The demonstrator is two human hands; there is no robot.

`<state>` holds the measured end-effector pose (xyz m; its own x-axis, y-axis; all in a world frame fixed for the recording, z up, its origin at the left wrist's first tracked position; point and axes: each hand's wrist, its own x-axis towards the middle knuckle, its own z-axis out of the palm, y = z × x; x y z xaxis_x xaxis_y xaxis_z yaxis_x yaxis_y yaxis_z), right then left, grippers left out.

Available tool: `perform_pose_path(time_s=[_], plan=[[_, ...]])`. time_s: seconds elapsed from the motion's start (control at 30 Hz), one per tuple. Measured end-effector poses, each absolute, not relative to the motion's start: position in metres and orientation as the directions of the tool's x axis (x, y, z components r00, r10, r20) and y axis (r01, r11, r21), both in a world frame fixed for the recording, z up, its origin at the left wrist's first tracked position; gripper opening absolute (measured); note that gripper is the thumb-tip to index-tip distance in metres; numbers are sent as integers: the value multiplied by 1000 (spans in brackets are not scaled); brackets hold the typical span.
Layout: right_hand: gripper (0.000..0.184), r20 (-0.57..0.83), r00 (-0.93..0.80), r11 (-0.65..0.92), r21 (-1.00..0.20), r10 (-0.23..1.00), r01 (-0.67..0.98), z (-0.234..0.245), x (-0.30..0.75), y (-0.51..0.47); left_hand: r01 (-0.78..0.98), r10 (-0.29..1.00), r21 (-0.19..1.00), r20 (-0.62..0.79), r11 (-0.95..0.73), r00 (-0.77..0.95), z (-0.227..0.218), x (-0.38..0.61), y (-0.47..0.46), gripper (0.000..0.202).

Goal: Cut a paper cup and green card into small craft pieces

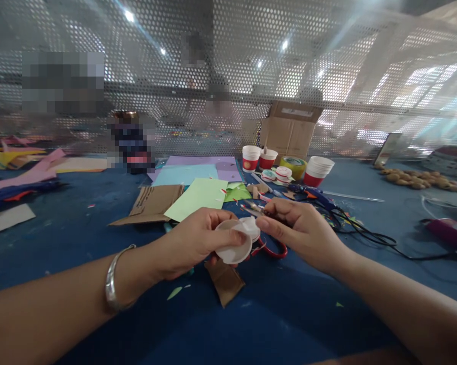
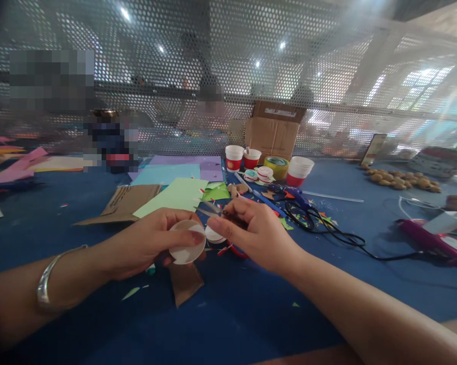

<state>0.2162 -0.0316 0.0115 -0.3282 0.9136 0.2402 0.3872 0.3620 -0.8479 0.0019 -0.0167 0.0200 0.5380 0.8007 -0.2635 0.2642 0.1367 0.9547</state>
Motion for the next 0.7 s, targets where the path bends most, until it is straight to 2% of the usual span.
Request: perform_pose_path(time_s=[0.2,0.33,0.5,0.7], plan=[[28,135,-407,269,-918,903,293,9,209,-32,245,773,958,-268,150,575,19,2,-20,33],[27,93,-402,213,-940,911,265,6,211,-31,217,752,963,-263,163,605,16,2,-20,35],[32,77,-403,189,-951,912,246,6,213,-32,184,719,967,-253,175,647,15,2,-19,28],[32,116,-432,170,-982,894,88,10,214,-35,86,584,957,-239,277,776,22,-4,-18,17]])
